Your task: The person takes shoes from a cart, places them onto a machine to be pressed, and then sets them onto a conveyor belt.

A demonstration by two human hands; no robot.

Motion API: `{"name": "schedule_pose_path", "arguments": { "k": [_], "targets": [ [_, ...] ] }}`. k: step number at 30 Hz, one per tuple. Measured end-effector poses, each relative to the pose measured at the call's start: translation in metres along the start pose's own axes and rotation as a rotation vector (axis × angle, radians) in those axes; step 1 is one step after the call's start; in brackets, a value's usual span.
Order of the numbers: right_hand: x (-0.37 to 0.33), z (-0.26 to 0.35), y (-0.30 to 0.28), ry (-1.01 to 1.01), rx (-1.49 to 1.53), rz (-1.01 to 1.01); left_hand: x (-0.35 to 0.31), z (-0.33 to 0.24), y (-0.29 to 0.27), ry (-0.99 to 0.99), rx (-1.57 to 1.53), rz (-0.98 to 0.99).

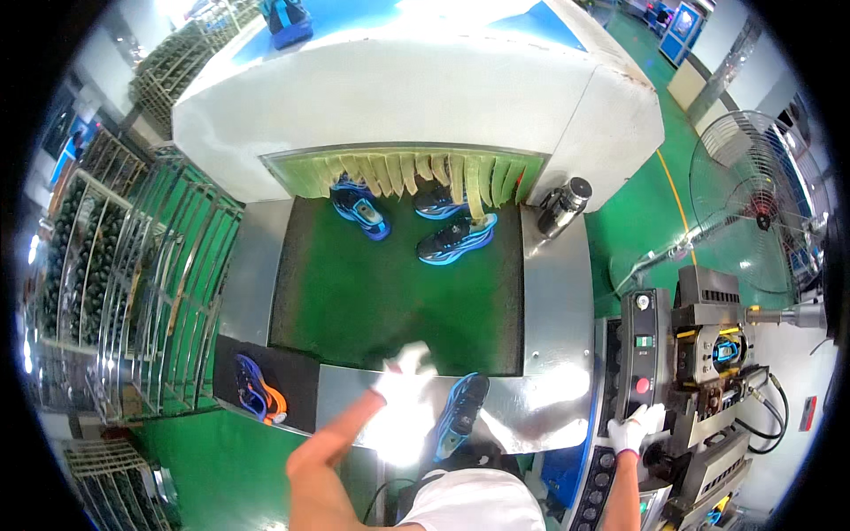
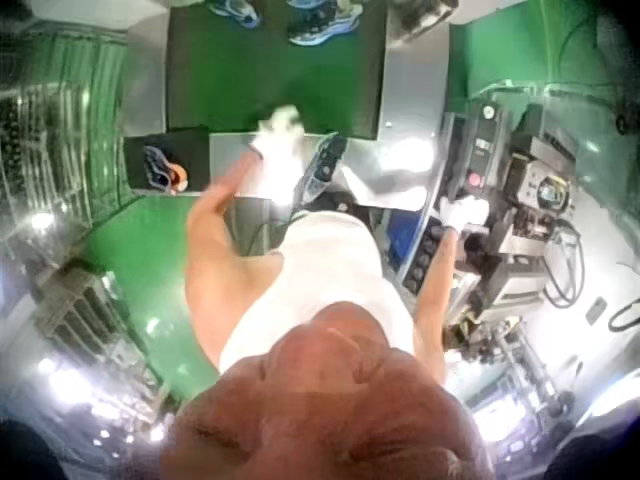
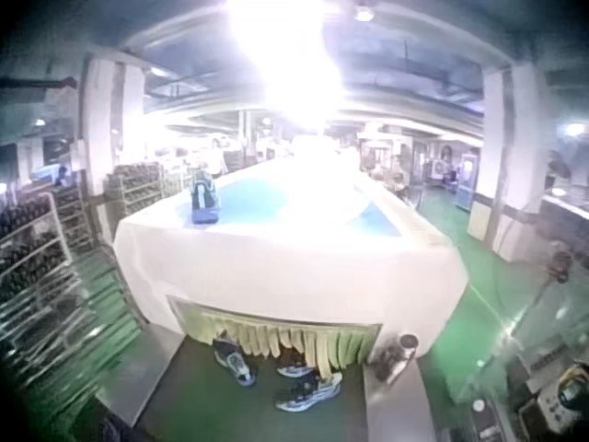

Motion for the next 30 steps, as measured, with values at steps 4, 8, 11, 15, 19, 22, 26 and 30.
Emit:
{"name": "schedule_pose_path", "arguments": {
  "k": [4,8,11,15,19,22,26,30],
  "targets": [
    [-0.014,0.010,-0.050,-0.014,0.100,-0.241,0.164,0.050,-0.104,-0.045,0.238,-0.463],
    [-0.079,0.007,-0.041,0.039,0.216,-0.032,0.287,0.063,-0.187,-0.030,0.270,-0.640],
    [-0.142,0.000,-0.012,0.254,0.169,0.171,0.346,0.084,-0.201,0.041,0.343,-0.552],
    [-0.212,-0.008,0.026,0.374,0.237,0.360,0.356,0.083,-0.177,0.119,0.459,-0.541],
    [-0.205,0.072,0.024,0.377,0.312,0.491,0.317,0.085,-0.165,0.238,0.512,-0.520],
    [-0.186,0.152,0.005,0.362,0.535,0.564,0.269,0.052,-0.141,0.328,0.480,-0.387],
    [-0.185,0.223,-0.002,0.112,0.841,0.442,0.174,-0.067,-0.066,0.621,0.207,-0.091],
    [-0.155,0.268,-0.084,-0.088,0.613,0.323,0.040,-0.228,0.040,0.844,0.002,0.363]
  ]
}}
Point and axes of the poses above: each hand's wrist, its own x-axis towards the middle knuckle, its own y-axis out of the palm, z = x × y, the point moved 8 cm from there along x, towards the middle knuckle, and after that the axes turned 15 degrees about -z, right-handed, at the moved point
